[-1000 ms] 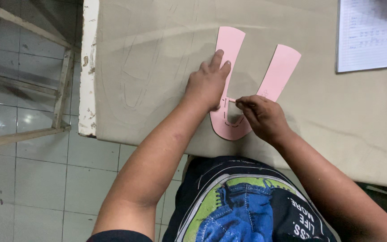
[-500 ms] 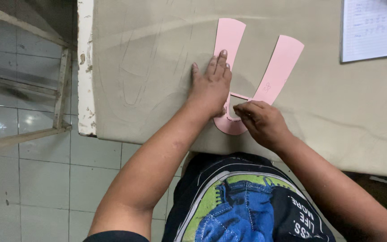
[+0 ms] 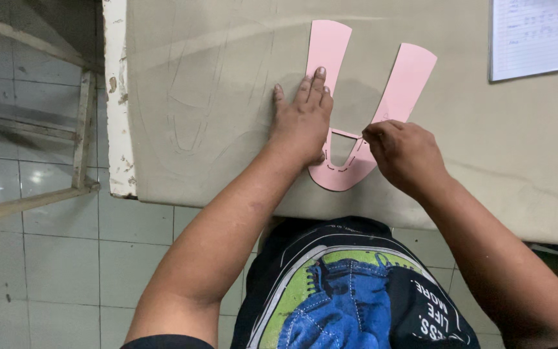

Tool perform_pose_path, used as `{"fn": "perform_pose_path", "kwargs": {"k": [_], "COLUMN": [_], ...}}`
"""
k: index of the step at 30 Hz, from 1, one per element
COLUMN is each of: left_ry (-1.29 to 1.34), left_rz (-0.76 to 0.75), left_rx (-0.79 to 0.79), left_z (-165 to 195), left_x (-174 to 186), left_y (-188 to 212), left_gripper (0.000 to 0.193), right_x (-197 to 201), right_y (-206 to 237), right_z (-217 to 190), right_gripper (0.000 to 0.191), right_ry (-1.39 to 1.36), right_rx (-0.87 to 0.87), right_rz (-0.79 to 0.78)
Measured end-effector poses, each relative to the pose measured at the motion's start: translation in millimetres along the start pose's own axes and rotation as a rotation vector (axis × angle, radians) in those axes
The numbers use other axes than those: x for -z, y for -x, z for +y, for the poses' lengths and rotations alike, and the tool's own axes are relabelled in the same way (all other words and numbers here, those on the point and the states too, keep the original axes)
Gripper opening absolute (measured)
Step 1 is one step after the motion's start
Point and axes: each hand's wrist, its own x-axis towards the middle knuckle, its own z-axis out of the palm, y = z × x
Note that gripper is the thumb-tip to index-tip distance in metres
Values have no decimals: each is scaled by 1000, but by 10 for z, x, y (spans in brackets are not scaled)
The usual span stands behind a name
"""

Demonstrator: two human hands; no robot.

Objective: The person aligns pink paper shoe pattern pieces on a padded work table and uses a small pointed tool to mark or punch holes along the dashed lines of the pattern. They reposition and flip the pattern pieces and trace around them on the table surface.

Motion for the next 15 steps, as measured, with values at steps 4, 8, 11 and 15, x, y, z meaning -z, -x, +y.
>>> {"fn": "perform_pose_path", "kwargs": {"k": [4, 8, 11, 15], "left_ry": [1, 5, 8, 12], "left_rz": [-1, -2, 17, 29], "left_rx": [-4, 1, 1, 1], "left_z": [2, 3, -2, -2], "left_x": [14, 15, 2, -13], "left_y": [13, -1, 5, 8], "left_gripper": [117, 116, 116, 117], "right_x": [-24, -176, -277, -304], "right_y": [107, 254, 187, 0], "right_z": [-45, -173, -219, -176], "right_gripper": [11, 12, 12, 14], "right_ry": [-22, -142, -241, -355], "right_rx": [73, 173, 194, 64], "right_rz": [31, -36, -5, 57]}}
